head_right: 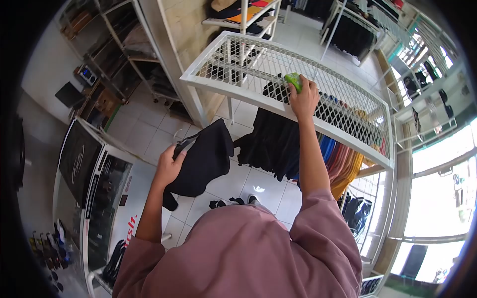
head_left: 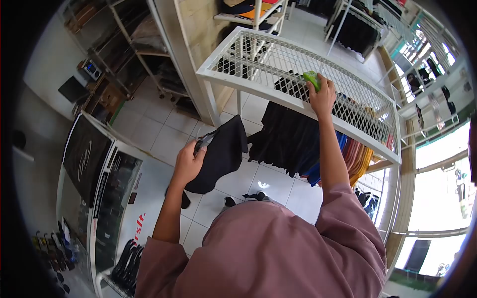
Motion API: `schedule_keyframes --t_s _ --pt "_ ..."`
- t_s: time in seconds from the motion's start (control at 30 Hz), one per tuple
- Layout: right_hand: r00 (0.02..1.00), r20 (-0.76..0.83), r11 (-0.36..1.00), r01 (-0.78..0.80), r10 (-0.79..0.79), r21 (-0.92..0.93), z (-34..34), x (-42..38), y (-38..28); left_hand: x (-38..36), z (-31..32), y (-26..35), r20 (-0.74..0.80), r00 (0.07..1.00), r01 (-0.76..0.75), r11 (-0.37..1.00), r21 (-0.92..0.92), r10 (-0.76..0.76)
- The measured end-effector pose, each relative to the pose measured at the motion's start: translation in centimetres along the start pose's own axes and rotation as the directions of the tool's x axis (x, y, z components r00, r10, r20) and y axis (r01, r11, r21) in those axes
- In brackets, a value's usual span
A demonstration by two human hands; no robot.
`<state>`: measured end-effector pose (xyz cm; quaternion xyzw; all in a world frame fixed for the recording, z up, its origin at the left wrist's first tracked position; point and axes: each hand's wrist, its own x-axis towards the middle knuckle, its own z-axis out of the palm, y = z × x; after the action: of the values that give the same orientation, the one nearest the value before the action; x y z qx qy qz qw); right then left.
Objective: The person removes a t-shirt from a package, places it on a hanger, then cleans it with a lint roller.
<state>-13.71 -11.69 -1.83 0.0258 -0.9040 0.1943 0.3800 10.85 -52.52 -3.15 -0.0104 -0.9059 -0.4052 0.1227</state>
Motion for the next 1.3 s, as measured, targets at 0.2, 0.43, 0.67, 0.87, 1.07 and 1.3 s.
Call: schedule_keyframes --t_s 0.2,0.43,0.67,0.87,1.07,1.3 --pt "0.989 0.082 0.991 -0.117 0.123 -0.069 -0.1 -0.6 0.4 3.0 4.7 -4.6 0.336 0.933 0.228 0.932 -0.282 -0.127" --pt "0.995 0.013 0.884 -0.096 0.102 0.457 -5.1 -11.3 -10.5 6.9 9.1 -6.0 0.501 0.853 0.415 0.773 -0.479 -0.148" --pt "0.518 0.853 0.512 -0.752 0.070 0.415 2.1 -31.1 -17.0 10.6 17.2 -7.7 0.411 0.895 0.401 0.718 -0.570 -0.173" --pt "0.441 0.872 0.260 -0.886 0.215 0.384 8.4 -32.4 -16.3 13.4 19.4 -7.9 0.345 0.916 0.370 0.763 -0.529 -0.205" --pt "0.497 0.837 0.261 -0.860 0.230 0.439 12.4 -28.8 -17.0 15.7 20.4 -11.7 0.224 0.971 0.200 0.813 -0.547 -0.088" --pt "0.562 0.786 0.426 -0.796 0.257 0.430 16.5 -24.4 -14.1 12.8 19.1 -12.0 0.246 0.962 0.224 0.856 -0.466 -0.118"
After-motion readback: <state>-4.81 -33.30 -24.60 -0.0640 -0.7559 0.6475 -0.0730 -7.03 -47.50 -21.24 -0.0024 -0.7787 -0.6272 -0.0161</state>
